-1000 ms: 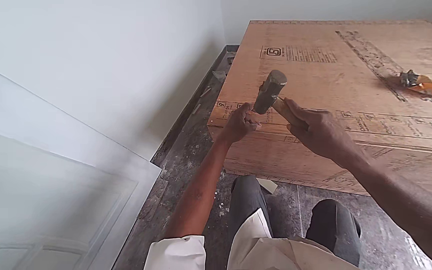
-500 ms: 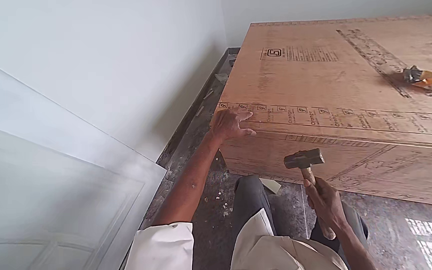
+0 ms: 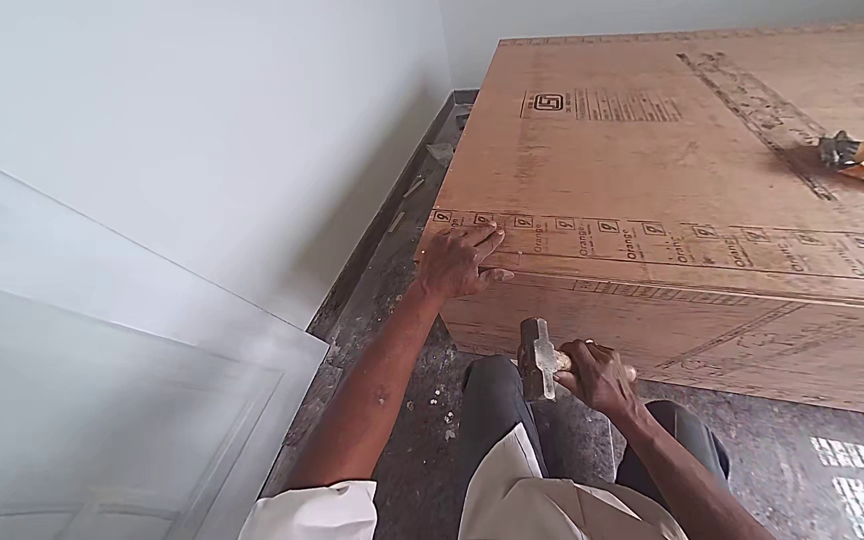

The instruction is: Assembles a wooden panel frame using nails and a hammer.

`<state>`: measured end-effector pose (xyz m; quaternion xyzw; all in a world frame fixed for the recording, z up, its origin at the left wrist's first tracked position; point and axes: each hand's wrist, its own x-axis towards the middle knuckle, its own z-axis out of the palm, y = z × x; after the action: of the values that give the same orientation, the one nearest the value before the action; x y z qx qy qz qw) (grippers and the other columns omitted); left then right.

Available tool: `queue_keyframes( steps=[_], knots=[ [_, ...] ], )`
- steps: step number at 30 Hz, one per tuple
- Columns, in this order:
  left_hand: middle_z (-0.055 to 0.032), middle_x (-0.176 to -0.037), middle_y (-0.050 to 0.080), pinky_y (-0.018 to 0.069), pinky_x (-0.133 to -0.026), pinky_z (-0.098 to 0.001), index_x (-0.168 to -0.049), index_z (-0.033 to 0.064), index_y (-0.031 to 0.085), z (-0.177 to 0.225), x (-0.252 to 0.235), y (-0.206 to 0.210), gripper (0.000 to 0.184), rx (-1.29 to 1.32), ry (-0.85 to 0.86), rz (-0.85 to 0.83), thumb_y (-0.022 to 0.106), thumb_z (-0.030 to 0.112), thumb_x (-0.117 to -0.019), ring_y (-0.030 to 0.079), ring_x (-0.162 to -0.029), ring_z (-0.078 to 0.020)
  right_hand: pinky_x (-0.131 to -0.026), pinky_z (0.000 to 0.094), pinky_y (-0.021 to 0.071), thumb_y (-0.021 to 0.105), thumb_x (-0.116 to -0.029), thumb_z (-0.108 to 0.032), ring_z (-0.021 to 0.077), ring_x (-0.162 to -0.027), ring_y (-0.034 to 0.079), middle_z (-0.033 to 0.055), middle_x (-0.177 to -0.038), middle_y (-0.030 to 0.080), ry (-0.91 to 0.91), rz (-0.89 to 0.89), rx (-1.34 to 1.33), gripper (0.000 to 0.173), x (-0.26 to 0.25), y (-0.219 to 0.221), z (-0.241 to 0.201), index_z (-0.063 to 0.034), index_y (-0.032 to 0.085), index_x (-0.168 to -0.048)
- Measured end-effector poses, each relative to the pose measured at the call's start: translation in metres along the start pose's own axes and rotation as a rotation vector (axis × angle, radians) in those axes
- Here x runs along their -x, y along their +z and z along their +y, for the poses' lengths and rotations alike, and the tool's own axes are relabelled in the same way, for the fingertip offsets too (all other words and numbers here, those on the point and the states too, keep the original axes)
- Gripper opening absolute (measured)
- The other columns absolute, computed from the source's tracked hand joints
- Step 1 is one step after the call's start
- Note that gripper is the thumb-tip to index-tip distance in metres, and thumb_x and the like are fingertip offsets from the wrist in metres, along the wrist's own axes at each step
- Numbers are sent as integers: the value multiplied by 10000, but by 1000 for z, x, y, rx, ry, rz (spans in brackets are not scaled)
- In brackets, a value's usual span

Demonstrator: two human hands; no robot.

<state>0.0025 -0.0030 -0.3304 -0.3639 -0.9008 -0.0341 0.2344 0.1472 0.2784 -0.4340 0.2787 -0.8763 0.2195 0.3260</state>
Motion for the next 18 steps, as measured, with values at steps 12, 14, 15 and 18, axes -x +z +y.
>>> queue_keyframes(
  steps=[12, 14, 15, 18],
  knots=[
    [-108, -1430, 635, 556, -921, -515, -1362, 100, 678, 3, 4, 2, 773, -18, -9, 32, 430, 714, -962, 672, -1221, -298, -453, 451, 493, 378, -1004, -655, 294, -526, 651, 145, -641, 640, 176, -53, 48, 738, -22, 20, 14, 5, 673, -854],
    [-107, -1425, 639, 560, -903, -512, -1359, 95, 679, 4, 3, 2, 781, -20, -4, 38, 426, 719, -962, 679, -1202, -299, -470, 403, 492, 362, -1024, -646, 237, -517, 627, 124, -625, 624, 252, -49, -46, 744, -15, 12, 8, 5, 682, -859],
    [-105, -1421, 642, 561, -887, -508, -1356, 94, 681, 4, 4, 2, 785, -24, 0, 38, 427, 723, -961, 687, -1175, -300, -491, 349, 495, 337, -1032, -635, 179, -521, 609, 98, -618, 618, 308, -7, -136, 747, -6, 9, 3, 4, 681, -854],
    [-90, -1409, 653, 572, -863, -492, -1344, 107, 692, 1, 1, -1, 772, -49, -2, 66, 435, 723, -955, 704, -1137, -290, -485, 215, 478, 411, -968, -745, 13, -506, 544, -64, -598, 571, 544, 237, -676, 671, 21, -4, 2, -131, 632, -810]
  ],
)
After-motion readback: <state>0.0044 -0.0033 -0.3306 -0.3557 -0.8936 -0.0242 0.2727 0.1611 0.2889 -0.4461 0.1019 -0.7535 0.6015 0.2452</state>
